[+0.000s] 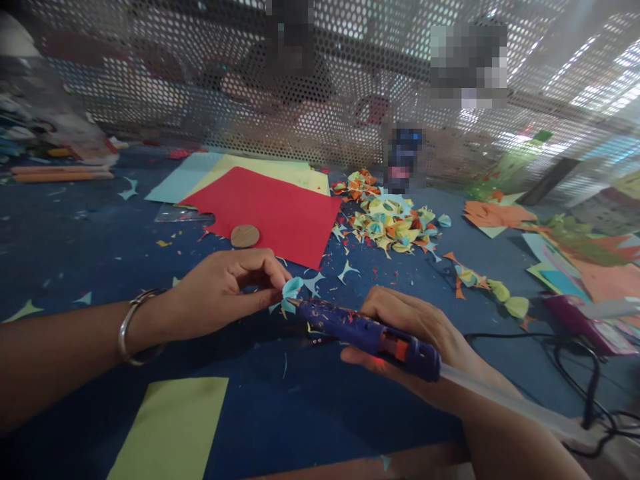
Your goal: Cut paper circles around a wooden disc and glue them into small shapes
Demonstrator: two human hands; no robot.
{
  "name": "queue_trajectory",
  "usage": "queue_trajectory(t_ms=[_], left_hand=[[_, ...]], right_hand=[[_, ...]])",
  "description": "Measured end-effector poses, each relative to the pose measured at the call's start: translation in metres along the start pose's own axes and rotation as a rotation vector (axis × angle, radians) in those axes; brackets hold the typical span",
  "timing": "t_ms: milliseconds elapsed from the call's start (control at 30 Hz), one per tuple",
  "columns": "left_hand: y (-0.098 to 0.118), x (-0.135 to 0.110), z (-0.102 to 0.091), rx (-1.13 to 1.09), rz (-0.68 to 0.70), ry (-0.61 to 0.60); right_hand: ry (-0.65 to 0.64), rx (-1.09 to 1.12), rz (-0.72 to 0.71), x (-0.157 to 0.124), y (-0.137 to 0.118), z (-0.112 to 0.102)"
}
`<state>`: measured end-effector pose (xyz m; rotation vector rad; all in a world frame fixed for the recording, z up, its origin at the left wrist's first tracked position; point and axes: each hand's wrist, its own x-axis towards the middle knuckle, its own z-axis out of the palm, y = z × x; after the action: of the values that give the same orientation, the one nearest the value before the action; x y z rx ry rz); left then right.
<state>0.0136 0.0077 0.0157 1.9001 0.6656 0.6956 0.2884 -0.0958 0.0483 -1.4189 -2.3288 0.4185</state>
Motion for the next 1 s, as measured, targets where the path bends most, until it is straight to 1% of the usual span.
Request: queue_trajectory(t_ms=[233,500,700,900,1000], left_hand=[[0.0025,-0.0018,-0.0003,-0.003,-0.007,-0.005],[-0.0002,-0.0019,-0.0009,-0.006,0.005,-0.017],[-0.0009,-0.0021,0.0001,-0.003,0.005,-0.015],[-0.0003,-0.0011,0.0000,0.005,0.011,-0.017],[0.0019,-0.0010,-0.0007,0.017,0.009,-0.023]], right_hand=[[-0.021,-0.023,0.012,0.0013,-0.0016,-0.0007],[-0.035,-0.055,0.002,0.0030,-0.0021,-0.0012],[0.002,-0.050,-0.027,0.0034,-0.0006,-0.0003],[0.002,-0.050,-0.003,0.0039,0.0000,0.0004],[-0.021,-0.052,0.015,0.0040,-0.0017,-0.0009]])
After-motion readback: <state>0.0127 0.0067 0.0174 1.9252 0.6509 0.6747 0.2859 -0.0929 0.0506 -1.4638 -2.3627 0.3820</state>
